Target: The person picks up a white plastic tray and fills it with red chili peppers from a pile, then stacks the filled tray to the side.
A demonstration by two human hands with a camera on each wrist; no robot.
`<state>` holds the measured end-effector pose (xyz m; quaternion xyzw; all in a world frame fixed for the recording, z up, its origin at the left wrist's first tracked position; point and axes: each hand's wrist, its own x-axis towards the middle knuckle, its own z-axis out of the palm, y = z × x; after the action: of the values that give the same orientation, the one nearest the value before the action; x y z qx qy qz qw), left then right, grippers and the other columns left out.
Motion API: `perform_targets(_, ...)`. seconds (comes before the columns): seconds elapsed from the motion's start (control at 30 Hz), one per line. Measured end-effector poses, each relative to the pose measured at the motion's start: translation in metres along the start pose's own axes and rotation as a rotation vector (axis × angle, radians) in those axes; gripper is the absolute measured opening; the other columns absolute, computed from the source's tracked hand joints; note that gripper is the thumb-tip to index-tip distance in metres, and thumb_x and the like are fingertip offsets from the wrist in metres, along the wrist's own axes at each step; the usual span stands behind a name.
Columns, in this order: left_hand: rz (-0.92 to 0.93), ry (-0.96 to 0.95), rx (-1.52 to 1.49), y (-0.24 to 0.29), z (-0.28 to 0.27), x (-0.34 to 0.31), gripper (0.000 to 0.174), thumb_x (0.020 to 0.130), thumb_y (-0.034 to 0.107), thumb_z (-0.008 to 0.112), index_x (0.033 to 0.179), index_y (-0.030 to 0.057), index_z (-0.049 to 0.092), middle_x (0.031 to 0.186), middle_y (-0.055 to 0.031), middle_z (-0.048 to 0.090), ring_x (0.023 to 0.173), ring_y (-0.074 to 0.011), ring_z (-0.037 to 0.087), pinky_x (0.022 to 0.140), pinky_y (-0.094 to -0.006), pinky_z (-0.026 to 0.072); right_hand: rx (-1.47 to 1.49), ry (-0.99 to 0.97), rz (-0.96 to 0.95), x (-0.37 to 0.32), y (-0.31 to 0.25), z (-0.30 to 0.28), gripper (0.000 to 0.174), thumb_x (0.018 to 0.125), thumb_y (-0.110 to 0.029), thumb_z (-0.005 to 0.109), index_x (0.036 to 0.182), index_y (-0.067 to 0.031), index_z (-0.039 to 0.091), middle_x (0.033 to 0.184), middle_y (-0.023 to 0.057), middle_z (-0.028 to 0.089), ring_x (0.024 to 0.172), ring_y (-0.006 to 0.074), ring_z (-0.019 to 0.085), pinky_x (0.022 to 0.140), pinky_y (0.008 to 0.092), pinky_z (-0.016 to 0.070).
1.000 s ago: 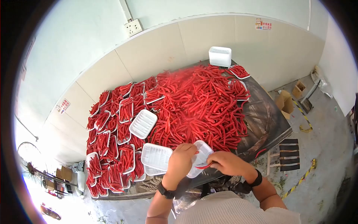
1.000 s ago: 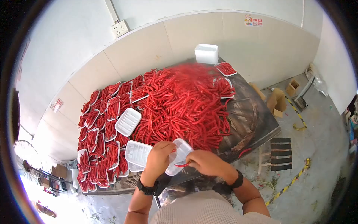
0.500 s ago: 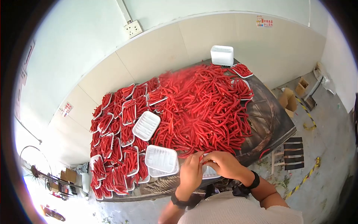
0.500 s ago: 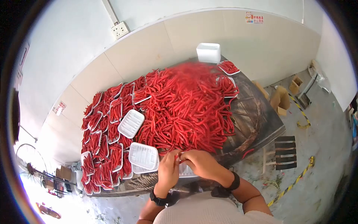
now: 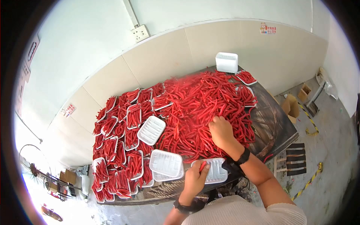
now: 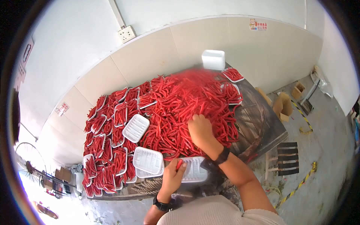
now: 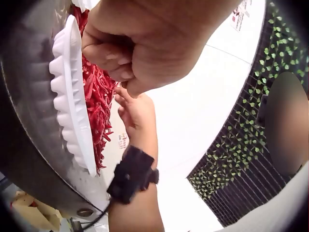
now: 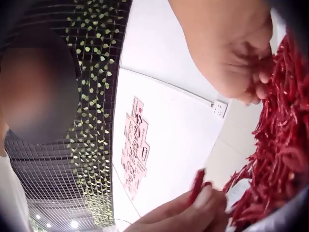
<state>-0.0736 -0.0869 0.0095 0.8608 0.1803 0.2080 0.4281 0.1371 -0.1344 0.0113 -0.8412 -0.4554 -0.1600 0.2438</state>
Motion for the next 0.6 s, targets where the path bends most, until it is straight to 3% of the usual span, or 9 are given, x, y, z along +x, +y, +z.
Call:
perform_targets(0.07, -0.005, 0.031, -0.029, -0.004, -0.001, -0.001, 0.020, 0.100, 0.021, 0.056, 0.095, 0.0017, 0.054, 0.071, -0.0116, 0.056, 0.065, -0.0208, 0.058, 0.061, -0.0338, 0.0444, -0.088, 0.029, -0.048, -0.003, 0.004, 0.008, 0.009, 0.081, -0.012, 0.069, 0.084, -0.0051, 0.063, 0.085, 0.0100, 0.062, 0.082, 0.0306, 0.059, 0.073, 0.0429, 0.0496)
perform_targets(0.1, -0.012, 0.042, -0.034, -0.008, 0.000, -0.002, 0.020, 0.100, 0.021, 0.056, 0.095, 0.0017, 0.054, 0.071, -0.0116, 0.056, 0.065, -0.0208, 0.058, 0.061, -0.0338, 0.0444, -0.089, 0.023, -0.061, -0.004, 0.004, 0.004, 0.009, 0.081, -0.012, 0.069, 0.084, -0.0051, 0.063, 0.085, 0.0100, 0.062, 0.082, 0.0306, 0.059, 0.073, 0.0429, 0.0496)
perform_targets(0.17, -0.238, 0.030, -0.575, -0.018, 0.001, -0.002, 0.020, 0.103, 0.022, 0.050, 0.095, 0.0039, 0.056, 0.071, -0.0054, 0.059, 0.069, -0.0149, 0.059, 0.062, -0.0283, 0.0449, 0.211, 0.158, 0.002, -0.011, 0.003, -0.006, 0.013, 0.079, -0.010, 0.071, 0.085, -0.0038, 0.062, 0.082, 0.0094, 0.063, 0.081, 0.0294, 0.060, 0.072, 0.0442, 0.0487)
perform_targets(0.23, -0.246, 0.019, -0.615, -0.016, 0.006, 0.009, 0.021, 0.106, 0.023, 0.045, 0.104, 0.0049, 0.056, 0.085, -0.0038, 0.063, 0.076, -0.0127, 0.060, 0.067, -0.0259, 0.0485, 0.340, 0.165, -0.009, -0.023, -0.014, -0.033, 0.015, 0.079, -0.006, 0.073, 0.087, -0.0021, 0.060, 0.081, 0.0100, 0.066, 0.077, 0.0280, 0.064, 0.069, 0.0403, 0.0497)
perform_targets(0.3, -0.353, 0.308, -0.945, 0.001, 0.019, 0.022, 0.024, 0.105, 0.024, 0.046, 0.110, 0.0016, 0.053, 0.086, -0.0038, 0.060, 0.074, -0.0102, 0.057, 0.062, -0.0245, 0.0438, 0.732, -0.096, 0.133, -0.041, -0.038, -0.052, 0.013, 0.082, -0.005, 0.071, 0.090, -0.0012, 0.061, 0.080, 0.0118, 0.068, 0.074, 0.0273, 0.067, 0.066, 0.0349, 0.0509)
perform_targets(0.37, -0.309, 0.258, -1.059, -0.013, 0.026, 0.026, 0.025, 0.106, 0.024, 0.045, 0.115, 0.0015, 0.051, 0.098, -0.0052, 0.060, 0.082, -0.0106, 0.058, 0.068, -0.0250, 0.0480, 0.801, -0.155, 0.087, -0.061, -0.049, -0.045, 0.012, 0.083, -0.004, 0.071, 0.092, -0.0012, 0.063, 0.080, 0.0133, 0.068, 0.073, 0.0265, 0.068, 0.063, 0.0322, 0.0509)
perform_targets(0.43, -0.337, 0.041, -1.021, -0.026, 0.029, 0.025, 0.026, 0.107, 0.022, 0.041, 0.122, 0.0037, 0.050, 0.111, -0.0084, 0.060, 0.110, -0.0179, 0.060, 0.087, -0.0317, 0.0523, 0.593, -0.044, -0.082, -0.067, -0.053, -0.036, 0.013, 0.083, -0.003, 0.069, 0.095, -0.0022, 0.067, 0.083, 0.0142, 0.068, 0.074, 0.0286, 0.067, 0.066, 0.0360, 0.0507)
perform_targets(0.5, -0.273, 0.063, -1.133, -0.027, 0.033, 0.026, 0.023, 0.107, 0.023, 0.041, 0.118, 0.0053, 0.051, 0.110, -0.0096, 0.061, 0.106, -0.0185, 0.062, 0.085, -0.0329, 0.0536, 0.740, -0.107, -0.081, -0.063, -0.046, -0.042, 0.010, 0.084, -0.009, 0.068, 0.092, -0.0036, 0.067, 0.084, 0.0167, 0.067, 0.080, 0.0352, 0.065, 0.068, 0.0432, 0.0497)
perform_targets(0.6, -0.484, 0.308, -1.205, 0.008, 0.015, 0.026, 0.017, 0.107, 0.024, 0.042, 0.104, 0.0083, 0.049, 0.087, -0.0064, 0.059, 0.068, -0.0142, 0.056, 0.063, -0.0290, 0.0499, 0.534, 0.072, -0.008, -0.032, -0.029, -0.051, 0.007, 0.082, -0.010, 0.068, 0.087, -0.0046, 0.068, 0.082, 0.0154, 0.066, 0.081, 0.0348, 0.063, 0.070, 0.0440, 0.0490)
